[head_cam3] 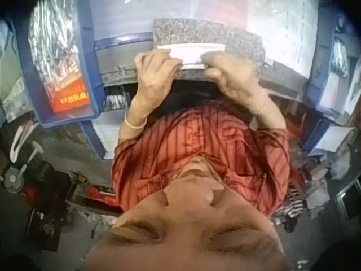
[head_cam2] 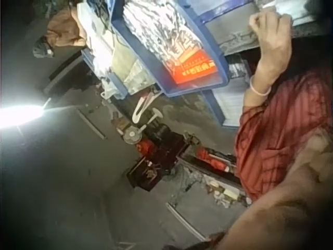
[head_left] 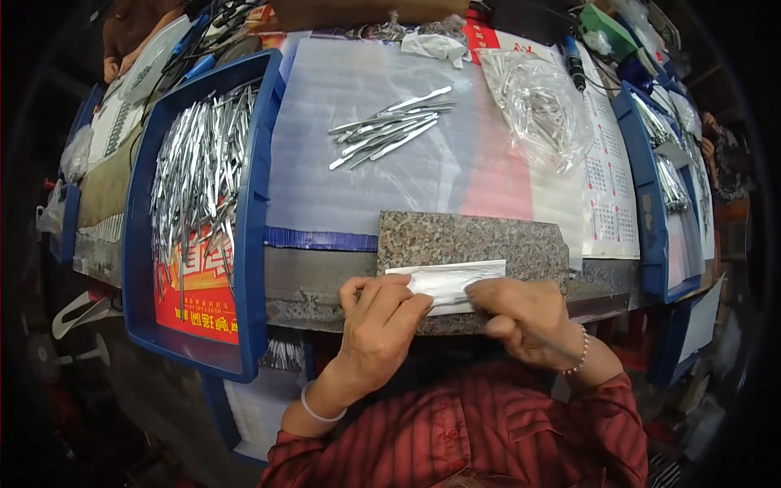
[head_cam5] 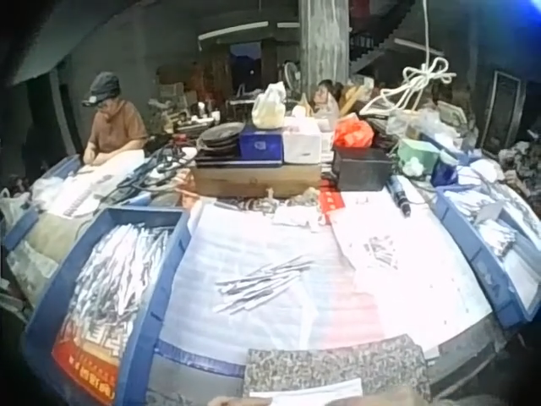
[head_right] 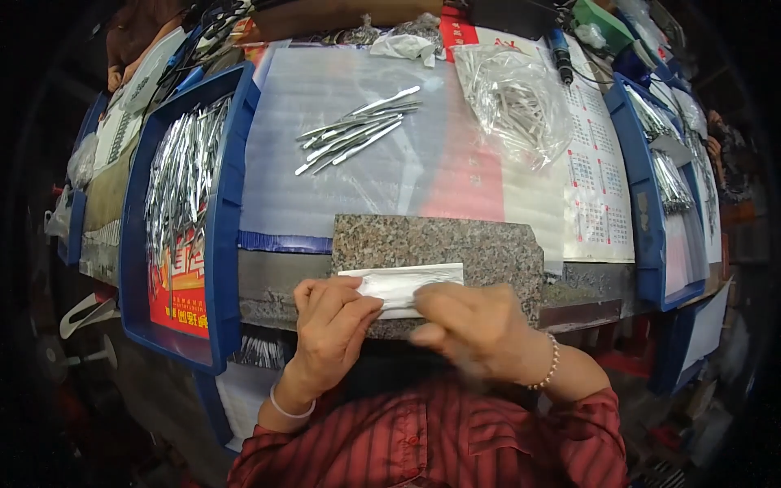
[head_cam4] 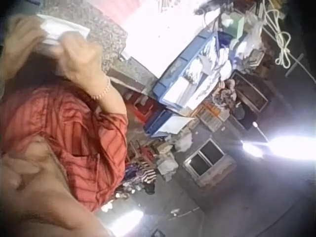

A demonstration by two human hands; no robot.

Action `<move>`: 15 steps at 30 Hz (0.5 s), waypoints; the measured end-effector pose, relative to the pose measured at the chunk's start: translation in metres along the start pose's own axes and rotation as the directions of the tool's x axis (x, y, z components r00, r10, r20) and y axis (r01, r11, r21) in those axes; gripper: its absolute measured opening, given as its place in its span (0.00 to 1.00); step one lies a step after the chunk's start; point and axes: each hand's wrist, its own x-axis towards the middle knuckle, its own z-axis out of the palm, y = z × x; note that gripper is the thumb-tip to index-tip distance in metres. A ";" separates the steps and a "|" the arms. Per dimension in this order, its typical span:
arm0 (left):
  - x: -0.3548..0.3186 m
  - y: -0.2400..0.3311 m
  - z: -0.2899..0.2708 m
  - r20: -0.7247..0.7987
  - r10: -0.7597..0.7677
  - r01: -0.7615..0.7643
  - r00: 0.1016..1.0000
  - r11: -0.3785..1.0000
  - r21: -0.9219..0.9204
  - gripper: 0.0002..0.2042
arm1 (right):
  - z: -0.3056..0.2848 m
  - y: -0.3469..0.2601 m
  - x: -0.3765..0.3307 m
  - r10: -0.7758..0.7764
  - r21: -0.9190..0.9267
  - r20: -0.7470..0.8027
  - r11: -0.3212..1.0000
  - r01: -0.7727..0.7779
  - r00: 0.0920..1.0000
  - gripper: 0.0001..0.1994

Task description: The recorder is manually processing or assembling small metal strips at a workshop bench using hand tools.

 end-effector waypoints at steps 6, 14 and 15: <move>-0.003 -0.002 0.002 -0.013 -0.013 0.013 1.000 1.000 -0.007 0.12 | -0.023 -0.017 -0.010 -0.030 0.106 -0.312 0.992 0.067 0.950 0.06; -0.007 -0.006 0.001 -0.003 -0.041 0.041 0.999 0.999 0.005 0.13 | -0.020 -0.053 0.014 -0.287 -0.013 -0.567 0.940 0.340 0.772 0.06; -0.007 -0.005 -0.001 -0.010 -0.055 0.055 0.998 0.998 0.010 0.13 | -0.011 -0.046 0.020 -0.289 -0.001 -0.559 0.938 0.348 0.777 0.06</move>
